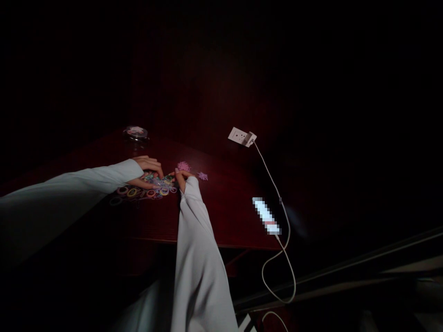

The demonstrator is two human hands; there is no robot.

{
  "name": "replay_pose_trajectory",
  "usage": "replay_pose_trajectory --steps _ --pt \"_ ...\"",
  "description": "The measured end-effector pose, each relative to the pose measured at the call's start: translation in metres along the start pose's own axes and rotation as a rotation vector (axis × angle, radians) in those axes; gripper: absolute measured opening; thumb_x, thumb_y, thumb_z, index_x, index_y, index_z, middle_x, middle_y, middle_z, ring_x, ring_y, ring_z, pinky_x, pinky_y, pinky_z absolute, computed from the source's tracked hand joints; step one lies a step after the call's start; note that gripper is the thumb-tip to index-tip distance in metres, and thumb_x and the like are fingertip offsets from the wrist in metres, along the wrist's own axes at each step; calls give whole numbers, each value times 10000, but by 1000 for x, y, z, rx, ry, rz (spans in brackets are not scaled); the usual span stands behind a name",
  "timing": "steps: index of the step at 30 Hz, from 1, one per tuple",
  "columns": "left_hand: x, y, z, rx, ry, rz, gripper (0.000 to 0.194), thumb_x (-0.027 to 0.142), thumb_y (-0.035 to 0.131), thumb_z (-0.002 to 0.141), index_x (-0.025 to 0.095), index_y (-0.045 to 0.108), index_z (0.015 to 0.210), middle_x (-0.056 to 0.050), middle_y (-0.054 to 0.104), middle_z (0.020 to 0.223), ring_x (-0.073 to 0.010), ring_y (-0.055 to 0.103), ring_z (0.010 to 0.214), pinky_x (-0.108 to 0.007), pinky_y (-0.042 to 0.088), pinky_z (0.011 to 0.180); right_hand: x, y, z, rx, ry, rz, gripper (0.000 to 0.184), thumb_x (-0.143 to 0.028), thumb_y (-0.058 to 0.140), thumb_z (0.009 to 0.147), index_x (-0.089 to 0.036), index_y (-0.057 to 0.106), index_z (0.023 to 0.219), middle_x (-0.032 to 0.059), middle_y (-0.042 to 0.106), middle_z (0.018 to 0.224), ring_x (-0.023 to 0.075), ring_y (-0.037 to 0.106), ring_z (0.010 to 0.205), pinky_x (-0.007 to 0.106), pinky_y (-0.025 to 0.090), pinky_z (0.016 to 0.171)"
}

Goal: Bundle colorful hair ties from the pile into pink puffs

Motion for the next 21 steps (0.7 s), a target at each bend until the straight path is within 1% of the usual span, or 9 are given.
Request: replay_pose_trajectory --steps 4,9,12,17,21 --pt "-5 5 -1 0 16 -3 234 407 674 992 206 792 970 -14 733 892 -170 603 882 -299 340 841 -3 -2 -1 0 -21 2 602 -785 657 925 -221 864 896 49 774 767 194 698 733 328 600 781" --pt "-12 10 2 2 15 -61 233 351 642 1021 193 794 939 -27 752 888 -162 600 850 -287 375 833 -2 -1 0 -6 -28 17 594 -786 645 928 -229 845 868 42 769 750 202 704 736 341 593 771" --pt "-16 11 3 20 0 -81 233 322 635 1030 183 800 940 -32 745 878 -157 581 821 -285 373 813 -2 0 0 -1 -26 18 595 -791 658 910 -226 827 832 42 762 742 204 701 751 336 592 783" --pt "-22 11 4 33 -21 -115 256 352 629 1048 177 785 944 -22 727 877 -145 530 798 -274 360 798 0 2 1 5 13 -8 606 -802 645 896 -229 831 824 32 756 748 182 675 715 309 573 751" --pt "-25 8 6 69 -3 -134 364 486 618 1068 212 774 887 -1 687 805 -138 501 721 -266 373 756 -3 4 -1 -2 2 -71 596 -798 660 899 -237 857 865 28 746 732 184 655 716 322 570 759"
Point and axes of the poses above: each hand's wrist, its own z-axis towards the middle knuckle, its own y-axis out of the palm, x = y × z, the point moved 7 cm from there along z, towards the middle knuckle
